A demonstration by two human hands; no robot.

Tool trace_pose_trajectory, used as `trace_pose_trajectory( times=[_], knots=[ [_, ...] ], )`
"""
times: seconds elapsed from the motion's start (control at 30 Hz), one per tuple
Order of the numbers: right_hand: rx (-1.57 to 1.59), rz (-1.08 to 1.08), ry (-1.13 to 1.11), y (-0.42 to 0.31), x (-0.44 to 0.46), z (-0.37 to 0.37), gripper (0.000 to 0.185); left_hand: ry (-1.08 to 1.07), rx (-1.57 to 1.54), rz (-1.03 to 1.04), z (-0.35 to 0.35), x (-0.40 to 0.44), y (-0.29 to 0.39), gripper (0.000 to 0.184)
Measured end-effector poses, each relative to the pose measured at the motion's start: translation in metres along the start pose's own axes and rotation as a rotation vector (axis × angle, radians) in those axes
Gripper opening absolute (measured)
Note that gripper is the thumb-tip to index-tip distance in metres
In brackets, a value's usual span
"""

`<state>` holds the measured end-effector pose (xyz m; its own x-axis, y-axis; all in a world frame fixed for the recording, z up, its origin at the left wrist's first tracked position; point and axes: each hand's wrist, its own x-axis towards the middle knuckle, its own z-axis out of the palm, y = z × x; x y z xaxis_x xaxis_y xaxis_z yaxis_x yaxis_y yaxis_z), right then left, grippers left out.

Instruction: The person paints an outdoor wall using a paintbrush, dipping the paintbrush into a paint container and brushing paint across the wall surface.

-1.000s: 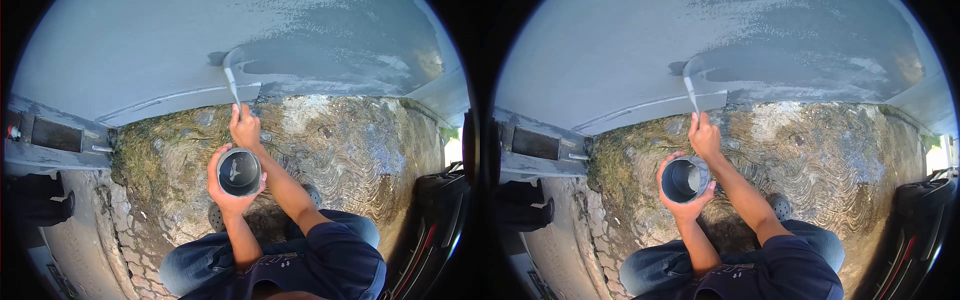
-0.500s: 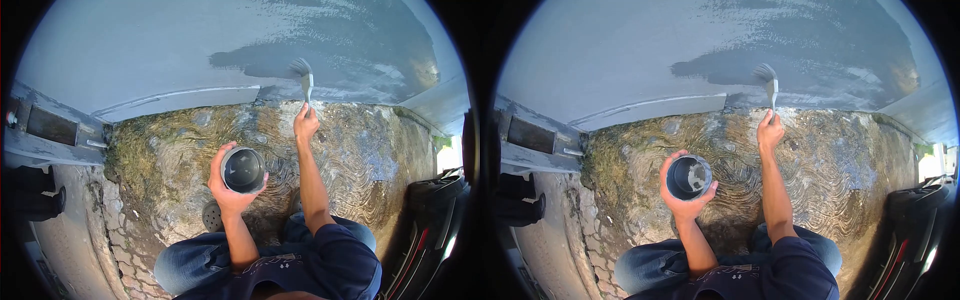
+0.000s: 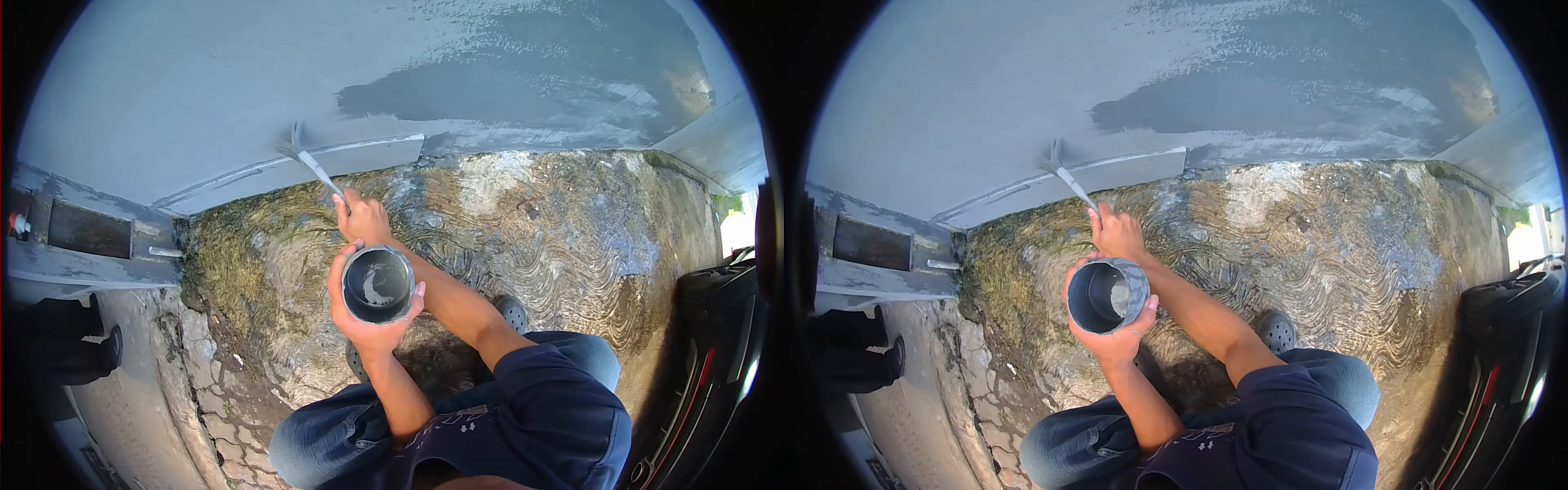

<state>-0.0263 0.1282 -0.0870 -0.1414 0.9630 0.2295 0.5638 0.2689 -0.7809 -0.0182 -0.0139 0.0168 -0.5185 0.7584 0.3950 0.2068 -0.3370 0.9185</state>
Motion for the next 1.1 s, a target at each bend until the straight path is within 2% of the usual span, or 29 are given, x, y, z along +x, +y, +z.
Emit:
trace_pose_trajectory(
  times=[0.07, 0.13, 0.17, 0.2, 0.3, 0.4, 0.47, 0.5, 0.57, 0.67, 0.73, 0.9, 0.93, 1.0, 1.1],
  knots=[
    [-0.041, -0.049, -0.073, 0.016, 0.008, -0.016, 0.033, 0.003, 0.017, 0.012, -0.002, 0.001, 0.0, 0.09],
    [-0.158, 0.06, -0.024, 0.052, 0.026, -0.04, 0.033, 0.008, 0.021, -0.003, 0.0, 0.002, 0.0, 0.091],
    [-0.295, 0.038, 0.037, 0.067, 0.033, -0.063, 0.034, 0.016, 0.019, -0.008, 0.001, 0.002, 0.0, 0.091],
    [-0.381, 0.058, -0.004, 0.09, 0.038, -0.082, 0.034, 0.006, -0.001, -0.025, 0.003, 0.002, -0.001, 0.091],
    [-0.558, -0.035, 0.193, 0.136, 0.035, -0.139, 0.033, -0.006, -0.031, -0.028, 0.007, -0.001, -0.008, 0.093],
    [-0.605, -0.004, 0.272, 0.177, 0.028, -0.178, 0.032, -0.041, -0.049, -0.01, 0.011, -0.003, -0.011, 0.095],
    [-0.72, 0.114, 0.427, 0.194, 0.022, -0.191, 0.031, -0.099, -0.039, 0.026, 0.012, -0.003, -0.012, 0.095],
    [-0.719, 0.117, 0.422, 0.196, 0.019, -0.189, 0.031, -0.1, -0.035, 0.022, 0.013, -0.004, -0.013, 0.095],
    [-0.615, 0.254, 0.588, 0.2, 0.014, -0.185, 0.031, -0.12, -0.05, 0.022, 0.015, -0.006, -0.013, 0.095],
    [-0.354, 0.308, 0.637, 0.18, 0.008, -0.128, 0.033, -0.116, -0.069, -0.014, 0.014, -0.006, -0.01, 0.096],
    [-0.174, 0.334, 0.438, 0.138, 0.001, -0.086, 0.032, -0.082, -0.068, -0.019, 0.013, -0.006, -0.008, 0.096],
    [0.009, 0.061, 0.117, 0.036, -0.01, -0.004, 0.026, -0.011, -0.075, -0.014, 0.0, -0.002, -0.005, 0.095],
    [0.016, 0.059, 0.111, 0.025, -0.009, 0.006, 0.026, 0.001, -0.053, -0.041, -0.004, -0.002, -0.004, 0.095],
    [-0.002, -0.067, -0.045, 0.01, -0.005, 0.018, 0.028, 0.021, -0.028, -0.069, -0.009, -0.001, -0.005, 0.095],
    [-0.011, -0.079, -0.031, 0.017, 0.0, 0.007, 0.03, 0.073, -0.045, -0.091, -0.012, 0.001, -0.009, 0.095]
  ],
)
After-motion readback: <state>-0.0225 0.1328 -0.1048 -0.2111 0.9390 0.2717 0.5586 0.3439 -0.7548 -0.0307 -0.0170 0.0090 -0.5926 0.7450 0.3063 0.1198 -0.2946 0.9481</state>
